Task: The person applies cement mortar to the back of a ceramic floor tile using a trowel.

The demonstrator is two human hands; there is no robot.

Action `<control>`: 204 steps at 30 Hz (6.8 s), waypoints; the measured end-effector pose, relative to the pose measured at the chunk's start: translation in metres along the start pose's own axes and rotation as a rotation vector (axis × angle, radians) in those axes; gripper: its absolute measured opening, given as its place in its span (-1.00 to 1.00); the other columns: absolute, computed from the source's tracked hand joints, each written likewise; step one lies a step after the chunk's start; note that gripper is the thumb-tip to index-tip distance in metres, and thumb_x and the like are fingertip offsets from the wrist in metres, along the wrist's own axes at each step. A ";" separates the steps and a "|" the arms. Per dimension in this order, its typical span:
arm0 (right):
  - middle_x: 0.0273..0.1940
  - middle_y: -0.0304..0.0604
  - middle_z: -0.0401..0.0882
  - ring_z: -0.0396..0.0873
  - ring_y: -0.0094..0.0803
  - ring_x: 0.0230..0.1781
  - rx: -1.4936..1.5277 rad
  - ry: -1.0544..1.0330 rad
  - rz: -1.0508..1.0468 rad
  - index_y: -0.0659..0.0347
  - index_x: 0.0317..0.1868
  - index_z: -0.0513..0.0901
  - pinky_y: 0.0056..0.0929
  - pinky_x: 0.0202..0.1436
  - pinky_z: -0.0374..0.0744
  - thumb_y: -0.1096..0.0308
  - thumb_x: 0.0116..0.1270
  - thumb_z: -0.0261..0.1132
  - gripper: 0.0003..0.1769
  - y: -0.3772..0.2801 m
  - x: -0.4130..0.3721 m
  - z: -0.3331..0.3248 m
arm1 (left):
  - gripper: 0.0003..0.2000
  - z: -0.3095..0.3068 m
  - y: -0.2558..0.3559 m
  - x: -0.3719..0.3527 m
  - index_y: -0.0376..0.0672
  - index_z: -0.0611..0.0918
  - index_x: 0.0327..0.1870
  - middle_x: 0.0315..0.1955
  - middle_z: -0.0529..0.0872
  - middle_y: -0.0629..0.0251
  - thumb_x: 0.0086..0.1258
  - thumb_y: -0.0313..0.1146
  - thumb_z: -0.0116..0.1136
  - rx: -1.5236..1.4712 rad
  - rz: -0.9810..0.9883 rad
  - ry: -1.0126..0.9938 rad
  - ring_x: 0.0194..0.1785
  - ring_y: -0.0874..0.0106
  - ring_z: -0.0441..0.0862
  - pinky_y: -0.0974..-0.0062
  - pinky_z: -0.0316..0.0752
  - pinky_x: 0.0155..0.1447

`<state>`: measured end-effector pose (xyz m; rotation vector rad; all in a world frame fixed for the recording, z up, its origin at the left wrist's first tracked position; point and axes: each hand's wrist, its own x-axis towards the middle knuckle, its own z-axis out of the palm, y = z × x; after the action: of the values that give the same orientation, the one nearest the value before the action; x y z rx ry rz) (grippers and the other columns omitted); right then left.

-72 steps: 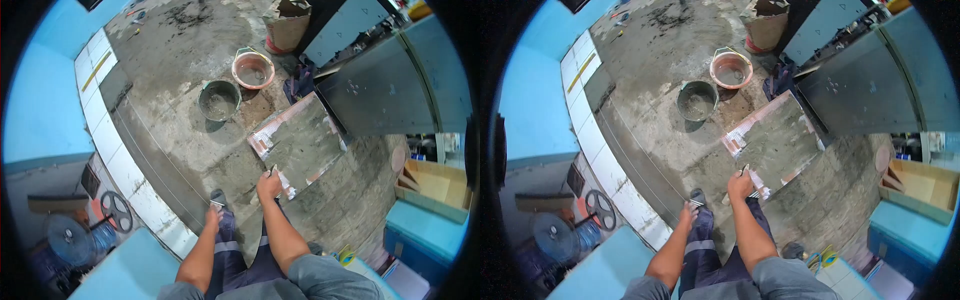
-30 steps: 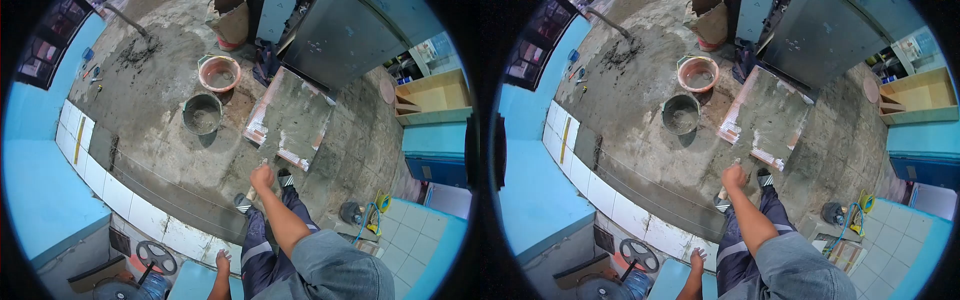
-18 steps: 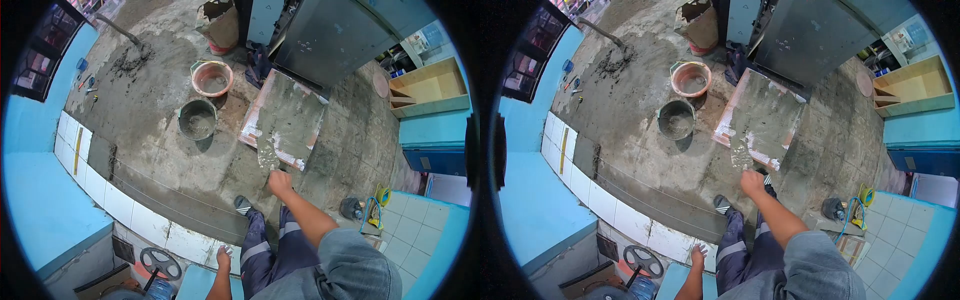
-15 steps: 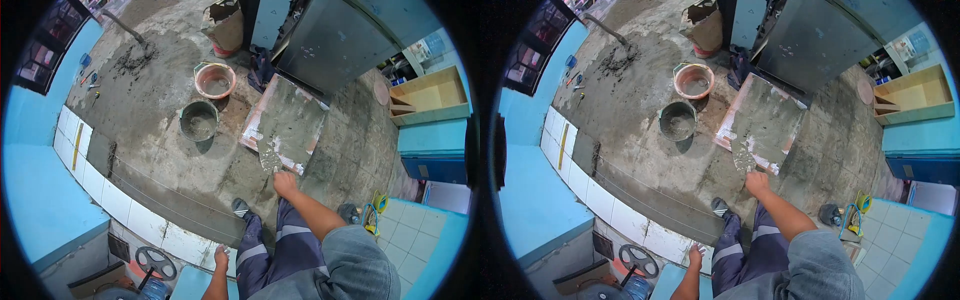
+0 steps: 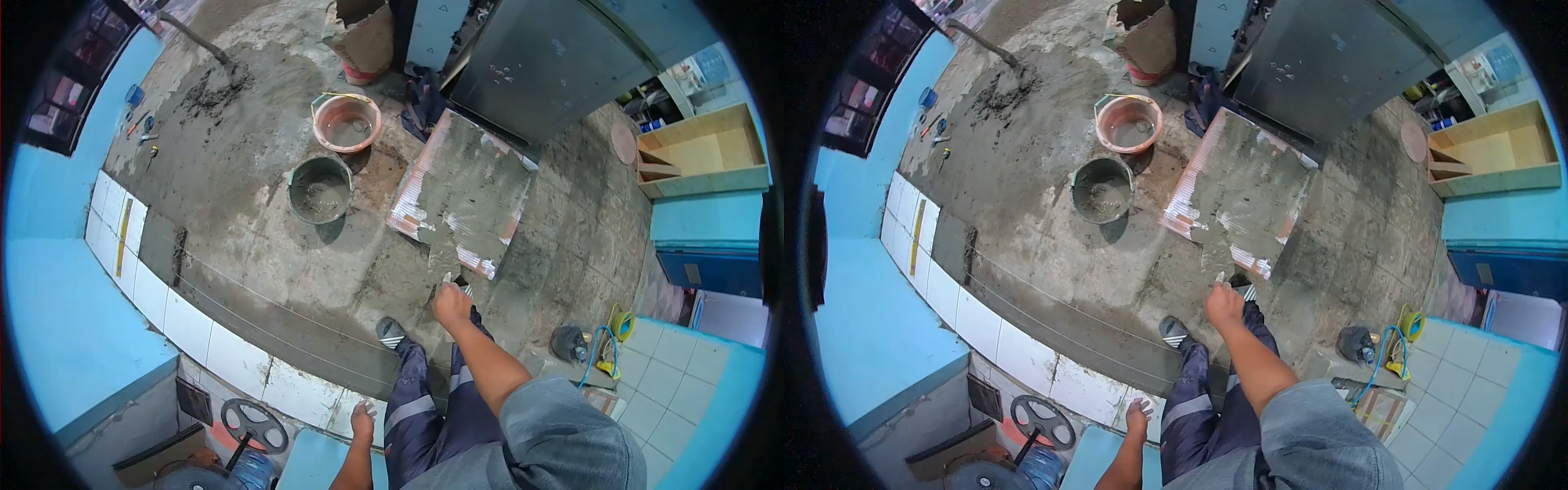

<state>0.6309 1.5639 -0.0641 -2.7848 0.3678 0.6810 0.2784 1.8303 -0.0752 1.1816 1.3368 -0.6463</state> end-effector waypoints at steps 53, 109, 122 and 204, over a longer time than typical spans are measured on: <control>-0.07 0.20 0.73 0.70 0.15 -0.01 0.053 0.058 0.076 0.28 -0.12 0.75 0.03 0.03 0.65 0.27 0.33 0.23 -0.71 0.141 0.228 -0.185 | -0.58 0.047 0.008 -0.013 -0.11 0.48 0.30 0.11 0.71 0.12 0.61 -0.06 -0.19 0.077 0.033 0.130 -0.12 0.30 0.69 0.35 0.49 -0.18; -0.16 0.32 0.70 0.68 0.23 -0.09 0.286 -0.143 -0.143 0.35 -0.06 0.75 0.05 0.05 0.61 0.25 0.36 0.25 -0.66 0.009 0.113 -0.125 | -0.45 0.260 0.108 -0.004 -0.13 0.37 0.47 0.29 0.63 0.18 0.65 0.04 -0.24 -0.497 0.066 0.104 0.06 0.30 0.68 0.37 0.48 0.09; -0.14 0.22 0.72 0.68 0.17 -0.04 0.398 0.091 -0.017 0.31 -0.10 0.73 0.09 0.07 0.59 0.28 0.29 0.23 -0.70 -0.094 0.091 -0.093 | -0.49 0.148 0.013 -0.002 -0.10 0.46 0.38 0.16 0.70 0.20 0.63 0.07 -0.11 -0.208 0.012 0.053 -0.10 0.36 0.67 0.48 0.50 -0.14; -0.17 0.20 0.71 0.69 0.17 -0.10 0.125 0.159 -0.166 0.24 -0.29 0.71 0.11 -0.04 0.62 0.30 0.28 0.18 -0.78 0.234 0.210 -0.191 | -0.53 0.229 0.030 -0.003 -0.20 0.47 0.36 0.08 0.69 0.08 0.66 -0.04 -0.09 0.112 0.200 -0.081 -0.05 0.31 0.66 0.34 0.56 0.06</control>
<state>0.8202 1.2494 -0.0425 -2.7183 0.1984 0.3869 0.3932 1.6315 -0.1026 1.3461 1.1093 -0.6242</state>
